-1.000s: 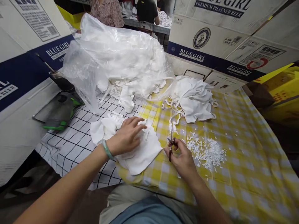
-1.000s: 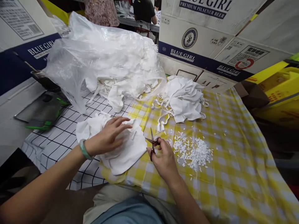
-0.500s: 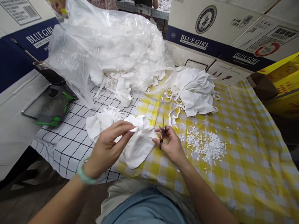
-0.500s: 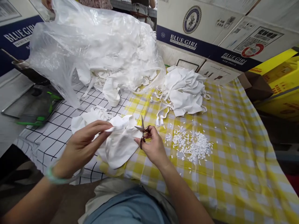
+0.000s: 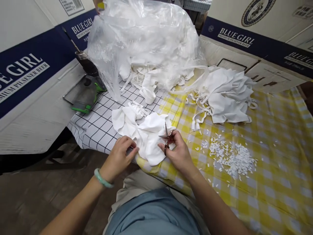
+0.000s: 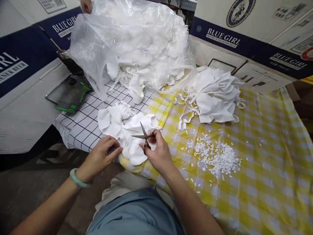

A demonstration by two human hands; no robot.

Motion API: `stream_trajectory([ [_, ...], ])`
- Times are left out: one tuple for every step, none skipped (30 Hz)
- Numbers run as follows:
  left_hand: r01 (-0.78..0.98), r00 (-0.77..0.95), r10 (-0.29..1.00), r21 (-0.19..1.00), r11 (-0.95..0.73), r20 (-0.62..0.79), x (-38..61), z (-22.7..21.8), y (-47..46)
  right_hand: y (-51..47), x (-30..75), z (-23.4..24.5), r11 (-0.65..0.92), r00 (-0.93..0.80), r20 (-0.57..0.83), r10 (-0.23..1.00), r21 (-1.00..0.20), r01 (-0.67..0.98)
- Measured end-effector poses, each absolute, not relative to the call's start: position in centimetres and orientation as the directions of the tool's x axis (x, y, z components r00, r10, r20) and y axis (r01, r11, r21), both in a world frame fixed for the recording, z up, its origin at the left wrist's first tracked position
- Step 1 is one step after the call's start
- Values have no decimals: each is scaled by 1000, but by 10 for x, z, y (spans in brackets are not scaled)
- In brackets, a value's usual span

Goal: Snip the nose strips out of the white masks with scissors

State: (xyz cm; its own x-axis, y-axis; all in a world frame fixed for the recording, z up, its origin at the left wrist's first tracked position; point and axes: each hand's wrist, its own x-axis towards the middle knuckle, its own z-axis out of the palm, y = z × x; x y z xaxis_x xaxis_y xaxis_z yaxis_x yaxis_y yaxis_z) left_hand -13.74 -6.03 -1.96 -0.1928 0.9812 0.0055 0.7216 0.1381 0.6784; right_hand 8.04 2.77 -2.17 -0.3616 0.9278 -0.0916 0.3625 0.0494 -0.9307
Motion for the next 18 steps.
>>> stream_trajectory([
  [643, -199, 980, 752, 144, -17, -134, -15, -59, 25, 78, -20, 51, -378, -90, 922, -936, 348],
  [530, -216, 975, 831, 169, -61, -131, -8, -58, 23, 76, -19, 55, -401, -83, 912, -946, 320],
  [386, -235, 965, 900, 202, -116, -128, 1, -57, 20, 72, -17, 55, -435, -72, 897, -961, 272],
  [227, -233, 955, 945, 236, -183, -125, 10, -56, 17, 68, -16, 46, -478, -58, 876, -978, 203],
  [77, -205, 946, 959, 272, -252, -123, 20, -55, 14, 62, -15, 25, -523, -44, 851, -992, 125],
  [-49, -158, 937, 950, 309, -313, -120, 29, -53, 11, 56, -15, 1, -561, -29, 827, -999, 53],
  [-140, -112, 929, 931, 338, -354, -119, 36, -51, 10, 49, -14, -19, -582, -14, 813, -1000, -2],
  [-197, -84, 921, 913, 358, -379, -119, 41, -48, 10, 43, -13, -28, -585, 0, 811, -999, -38],
  [-224, -80, 916, 903, 368, -393, -120, 45, -46, 11, 39, -12, -26, -569, 14, 822, -998, -62],
  [-226, -95, 911, 900, 373, -401, -122, 48, -43, 15, 36, -10, -19, -539, 27, 842, -997, -80],
  [-210, -118, 907, 902, 376, -405, -124, 49, -41, 21, 35, -7, -15, -509, 38, 860, -995, -99],
  [-181, -136, 903, 907, 381, -407, -127, 51, -40, 27, 36, -4, -19, -487, 43, 872, -992, -123],
  [-150, -143, 901, 909, 390, -410, -130, 52, -39, 33, 38, -1, -27, -476, 48, 878, -988, -150],
  [-128, -137, 898, 907, 401, -417, -132, 54, -38, 39, 40, 2, -26, -479, 61, 876, -985, -173],
  [-125, -123, 897, 904, 410, -424, -134, 55, -37, 42, 42, 4, -10, -498, 84, 863, -983, -182],
  [-141, -106, 897, 900, 413, -429, -135, 57, -36, 42, 43, 5, 20, -526, 115, 843, -983, -181],
  [-169, -90, 897, 894, 414, -432, -135, 60, -35, 41, 42, 4, 60, -556, 147, 818, -983, -171],
  [-196, -81, 898, 890, 412, -433, -134, 62, -34, 38, 39, 2, 103, -571, 176, 802, -982, -157],
])
